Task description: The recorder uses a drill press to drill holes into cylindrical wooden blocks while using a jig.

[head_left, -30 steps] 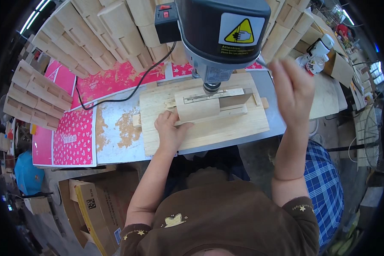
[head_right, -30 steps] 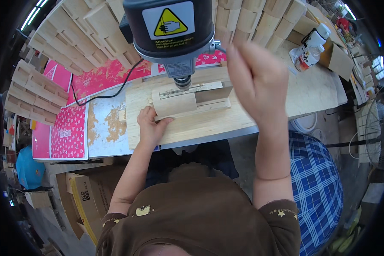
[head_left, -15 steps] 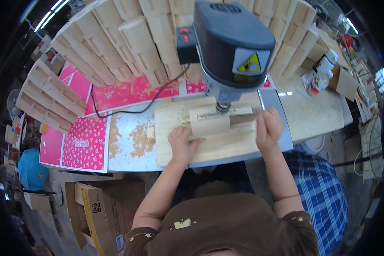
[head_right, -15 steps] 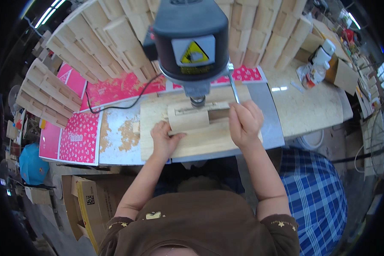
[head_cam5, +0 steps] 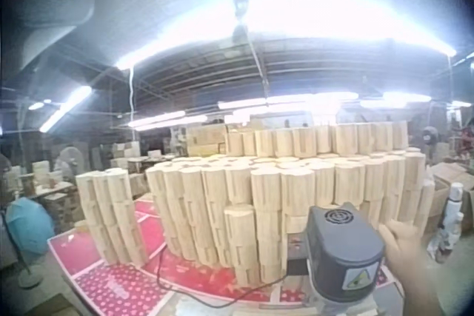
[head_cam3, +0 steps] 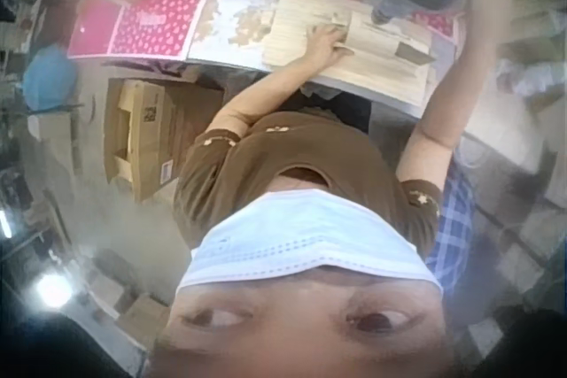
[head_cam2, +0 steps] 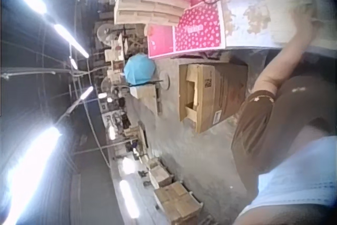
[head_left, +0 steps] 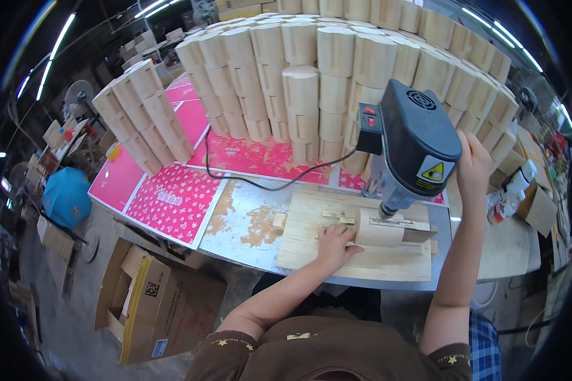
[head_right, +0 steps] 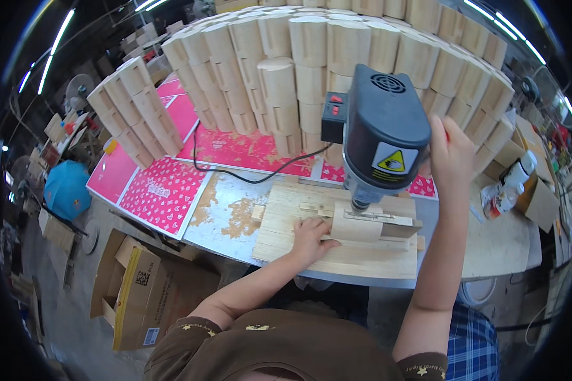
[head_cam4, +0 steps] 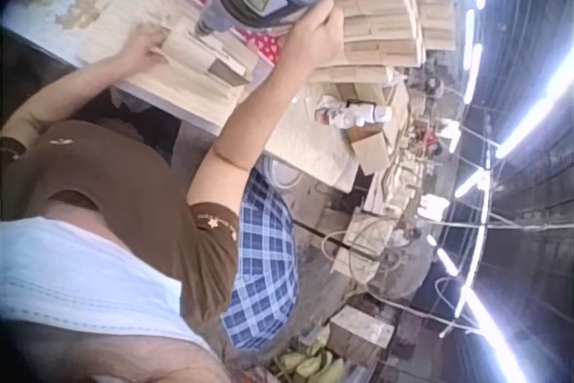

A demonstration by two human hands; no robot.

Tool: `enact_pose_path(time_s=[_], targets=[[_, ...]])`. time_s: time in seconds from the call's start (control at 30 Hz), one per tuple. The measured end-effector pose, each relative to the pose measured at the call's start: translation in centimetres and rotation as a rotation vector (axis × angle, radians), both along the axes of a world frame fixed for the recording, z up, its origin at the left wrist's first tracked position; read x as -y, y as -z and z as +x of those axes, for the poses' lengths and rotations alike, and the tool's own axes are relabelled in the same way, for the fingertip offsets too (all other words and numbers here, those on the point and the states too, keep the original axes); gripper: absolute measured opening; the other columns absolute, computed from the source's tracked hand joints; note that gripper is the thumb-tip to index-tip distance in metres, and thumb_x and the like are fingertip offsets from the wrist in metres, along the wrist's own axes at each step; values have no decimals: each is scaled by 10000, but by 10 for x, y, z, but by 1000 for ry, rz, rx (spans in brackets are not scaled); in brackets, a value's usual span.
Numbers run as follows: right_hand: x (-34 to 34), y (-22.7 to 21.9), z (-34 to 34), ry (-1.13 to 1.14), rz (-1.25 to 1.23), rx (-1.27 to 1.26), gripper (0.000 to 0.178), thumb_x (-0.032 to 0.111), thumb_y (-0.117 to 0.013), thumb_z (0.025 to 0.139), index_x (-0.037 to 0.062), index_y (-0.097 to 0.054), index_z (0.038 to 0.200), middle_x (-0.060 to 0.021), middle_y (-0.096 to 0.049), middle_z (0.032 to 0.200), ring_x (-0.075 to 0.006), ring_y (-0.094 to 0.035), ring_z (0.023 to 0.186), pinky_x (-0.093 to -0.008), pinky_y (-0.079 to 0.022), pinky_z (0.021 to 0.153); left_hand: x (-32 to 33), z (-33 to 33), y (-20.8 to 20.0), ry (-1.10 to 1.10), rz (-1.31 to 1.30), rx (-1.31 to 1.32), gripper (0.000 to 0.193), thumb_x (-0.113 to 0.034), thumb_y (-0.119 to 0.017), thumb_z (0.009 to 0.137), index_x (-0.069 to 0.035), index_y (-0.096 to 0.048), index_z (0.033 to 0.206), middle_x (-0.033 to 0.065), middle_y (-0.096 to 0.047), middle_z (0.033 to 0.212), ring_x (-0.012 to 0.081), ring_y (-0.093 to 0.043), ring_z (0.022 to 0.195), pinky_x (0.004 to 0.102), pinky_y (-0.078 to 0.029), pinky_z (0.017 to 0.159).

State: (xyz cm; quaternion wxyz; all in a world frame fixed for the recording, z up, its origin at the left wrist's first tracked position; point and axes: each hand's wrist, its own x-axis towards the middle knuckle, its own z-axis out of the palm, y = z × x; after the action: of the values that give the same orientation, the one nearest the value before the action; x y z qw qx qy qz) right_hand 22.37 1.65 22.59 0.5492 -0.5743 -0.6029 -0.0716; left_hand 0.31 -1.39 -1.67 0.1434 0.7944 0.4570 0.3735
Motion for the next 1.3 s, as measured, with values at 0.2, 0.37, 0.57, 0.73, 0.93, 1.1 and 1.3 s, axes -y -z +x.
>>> enact_pose_path(time_s=[0.2, 0.37, 0.57, 0.73, 0.93, 1.1, 1.3], targets=[[88, 61, -16, -22, -3, 123, 187, 33, -488, 873, -33, -557, 713, -118, -477, 579, -184, -436, 486, -302, -344, 498, 1, -1, -4, 10, -16, 5, 508, -327, -759, 620, -144, -614, 1071, 19, -535, 842, 225, -496, 894, 403, -295, 804], [83, 145, -28, -114, 156, 35, 117, -10, -480, 838, -23, -591, 806, -117, -555, 716, -231, -484, 624, -334, -380, 588, 1, -1, -3, 1, -24, -2, 479, -326, -762, 617, -142, -628, 1038, 20, -530, 835, 226, -496, 896, 404, -296, 807], [68, 160, -22, -160, 274, 127, 137, 18, -445, 857, -33, -571, 837, -102, -519, 702, -238, -489, 671, -331, -393, 647, -1, 0, 2, 40, -9, 13, 456, -333, -759, 625, -147, -634, 1022, 26, -549, 865, 230, -503, 922, 416, -296, 818], [69, 81, -15, -99, 310, 111, 62, -28, -523, 812, -16, -562, 765, -122, -506, 645, -267, -484, 566, -327, -389, 538, -2, 0, 2, -11, 80, 7, 454, -337, -769, 611, -142, -643, 1000, 5, -546, 789, 229, -512, 832, 396, -298, 782], [-16, -1, -9, 60, 46, -11, 283, 298, -527, 902, 38, -567, 799, -174, -565, 607, -386, -563, 598, -414, -438, 549, -4, -2, -6, 24, -81, -14, 365, -306, -782, 608, -147, -675, 919, 4, -548, 772, 213, -522, 820, 389, -287, 792], [-5, 47, 5, -24, -18, -185, 296, 311, -533, 893, 54, -570, 1035, -192, -611, 786, -394, -571, 701, -419, -454, 634, -8, -1, -13, 110, -287, 167, 358, -241, -788, 612, -122, -672, 929, 9, -555, 784, 199, -529, 828, 383, -311, 820], [68, 131, 15, -192, -414, 358, 336, 255, -634, 799, 81, -561, 1077, -111, -556, 946, -300, -507, 962, -422, -370, 890, -19, -9, -12, 212, -280, 238, 364, -150, -792, 592, -73, -659, 921, 29, -563, 814, 187, -543, 814, 332, -388, 761]])
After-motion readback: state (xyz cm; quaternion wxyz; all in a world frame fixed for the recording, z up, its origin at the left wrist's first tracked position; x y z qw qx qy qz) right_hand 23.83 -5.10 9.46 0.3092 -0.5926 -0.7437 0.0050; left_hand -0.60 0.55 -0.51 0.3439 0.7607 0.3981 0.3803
